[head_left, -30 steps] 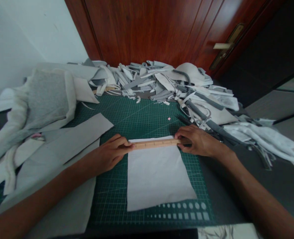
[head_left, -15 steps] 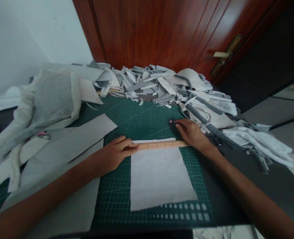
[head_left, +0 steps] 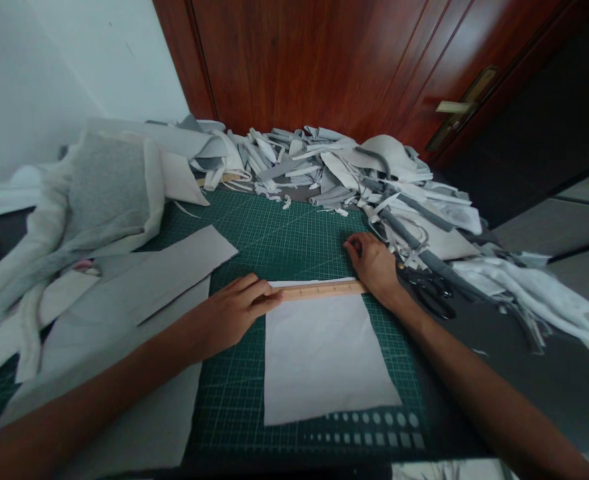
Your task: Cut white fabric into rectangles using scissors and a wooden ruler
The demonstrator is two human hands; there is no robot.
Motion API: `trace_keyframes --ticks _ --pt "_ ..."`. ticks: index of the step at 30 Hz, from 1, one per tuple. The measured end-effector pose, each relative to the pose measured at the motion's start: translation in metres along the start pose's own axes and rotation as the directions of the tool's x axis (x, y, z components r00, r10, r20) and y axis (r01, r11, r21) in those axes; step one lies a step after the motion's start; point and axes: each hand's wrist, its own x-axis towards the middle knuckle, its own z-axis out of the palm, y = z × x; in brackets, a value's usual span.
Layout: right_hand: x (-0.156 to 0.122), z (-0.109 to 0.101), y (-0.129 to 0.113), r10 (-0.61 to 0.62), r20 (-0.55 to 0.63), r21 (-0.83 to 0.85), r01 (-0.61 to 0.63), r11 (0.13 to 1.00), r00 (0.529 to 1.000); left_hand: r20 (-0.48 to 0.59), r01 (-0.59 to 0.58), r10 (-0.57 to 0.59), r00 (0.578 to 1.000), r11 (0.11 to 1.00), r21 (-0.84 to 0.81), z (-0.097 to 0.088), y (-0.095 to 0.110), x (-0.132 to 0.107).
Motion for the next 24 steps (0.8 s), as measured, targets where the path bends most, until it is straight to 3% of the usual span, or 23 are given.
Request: trace_keyframes --ticks 12,24 --pt "-0.006 -0.002 0.007 -0.044 -0.002 0.123 0.044 0.991 0.999 -0.043 0.019 -0.022 0.999 0.998 -0.068 0.002 0.01 0.005" --pt "-0.006 -0.002 0.006 -0.099 -0.007 0.176 0.098 0.979 0.995 0.018 0.178 -0.178 0.984 0.982 -0.06 0.007 0.024 -0.001"
